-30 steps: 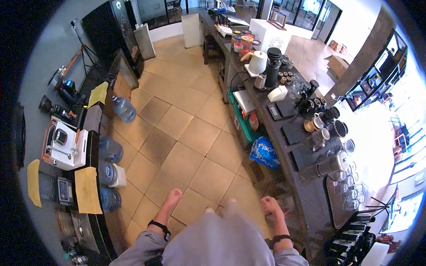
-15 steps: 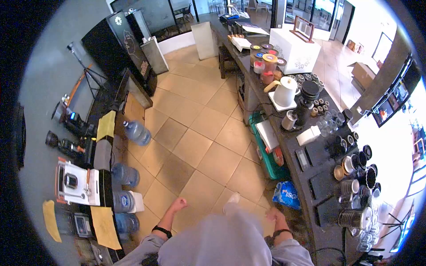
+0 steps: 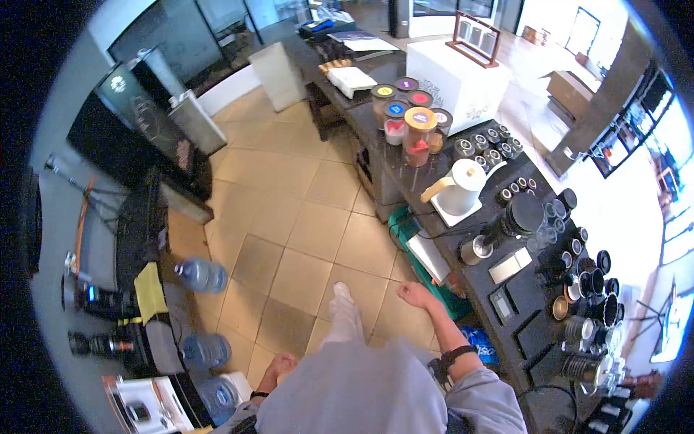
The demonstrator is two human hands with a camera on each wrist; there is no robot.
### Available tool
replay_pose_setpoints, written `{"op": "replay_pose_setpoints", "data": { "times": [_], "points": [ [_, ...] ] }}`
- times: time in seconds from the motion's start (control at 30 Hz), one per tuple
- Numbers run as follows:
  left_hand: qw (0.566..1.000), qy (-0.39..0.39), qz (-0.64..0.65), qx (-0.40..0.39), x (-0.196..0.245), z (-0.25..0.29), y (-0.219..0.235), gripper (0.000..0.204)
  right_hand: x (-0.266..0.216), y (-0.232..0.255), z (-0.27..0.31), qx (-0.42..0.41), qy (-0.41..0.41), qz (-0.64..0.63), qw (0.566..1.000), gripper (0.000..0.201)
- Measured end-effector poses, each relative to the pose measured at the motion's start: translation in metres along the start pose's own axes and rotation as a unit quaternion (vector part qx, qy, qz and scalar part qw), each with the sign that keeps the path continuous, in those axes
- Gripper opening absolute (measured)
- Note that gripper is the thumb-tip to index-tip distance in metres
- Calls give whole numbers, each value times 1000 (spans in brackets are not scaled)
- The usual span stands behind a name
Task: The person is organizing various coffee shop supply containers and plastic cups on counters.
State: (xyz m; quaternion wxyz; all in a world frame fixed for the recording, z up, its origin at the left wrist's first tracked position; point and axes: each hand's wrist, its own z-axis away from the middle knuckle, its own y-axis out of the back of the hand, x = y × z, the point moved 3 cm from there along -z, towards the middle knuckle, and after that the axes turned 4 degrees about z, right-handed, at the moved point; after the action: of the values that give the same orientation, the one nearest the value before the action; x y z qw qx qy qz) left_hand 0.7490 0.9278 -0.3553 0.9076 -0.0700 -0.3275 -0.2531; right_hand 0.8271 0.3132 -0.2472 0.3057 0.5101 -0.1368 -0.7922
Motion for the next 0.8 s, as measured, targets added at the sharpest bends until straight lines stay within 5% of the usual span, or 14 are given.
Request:
{"op": "replay_pose_setpoints", "data": {
  "times": [0.03, 0.07, 0.1, 0.17, 0.23, 0.3, 0.37, 0.43, 0.5, 0.6, 0.67, 0.7, 0.77, 0.8],
  "points": [
    [947, 104, 262, -153, 27, -46, 17, 15, -10, 14, -16, 11, 8, 16, 1000, 25],
    [794, 209, 502, -271, 54, -73, 29, 17, -32, 30, -28, 11, 27, 33, 999, 25],
    [797, 207, 500, -268, 66, -76, 36, 17, -56, 43, -28, 12, 31, 30, 999, 25],
    [960, 99, 213, -155, 128, -162, 80, 22, -94, 72, -58, 33, 19, 55, 998, 23],
    [990, -38, -123, -53, 222, -187, 89, 21, -137, 103, -75, 108, 51, 18, 993, 27],
    [989, -139, 14, -39, 254, -219, 95, 24, -186, 137, -77, 171, 91, -16, 981, 31],
    [943, -219, -229, -98, 367, -306, 106, 27, -225, 177, -89, 284, 76, -64, 954, 23],
    [919, -236, -317, -3, 488, -293, 64, 26, -238, 202, -98, 336, 59, -92, 936, 19],
    [915, -269, -300, -5, 524, -318, 46, 18, -243, 227, -107, 375, 50, -107, 919, 16],
    [878, -382, -255, -139, 674, -305, -37, 15, -242, 262, -129, 505, 56, -36, 860, 19],
    [865, -392, -261, -173, 730, -308, -72, 15, -232, 284, -142, 643, 6, -13, 765, 46],
    [863, -392, -268, -174, 740, -301, -82, 14, -231, 288, -143, 644, 6, -13, 765, 46],
    [730, -574, -323, -184, 818, -270, -136, 21, -213, 299, -166, 695, -41, -60, 716, 85],
    [684, -617, -350, -170, 831, -256, -151, 28, -210, 300, -167, 695, -39, -59, 715, 85]
  ]
}}
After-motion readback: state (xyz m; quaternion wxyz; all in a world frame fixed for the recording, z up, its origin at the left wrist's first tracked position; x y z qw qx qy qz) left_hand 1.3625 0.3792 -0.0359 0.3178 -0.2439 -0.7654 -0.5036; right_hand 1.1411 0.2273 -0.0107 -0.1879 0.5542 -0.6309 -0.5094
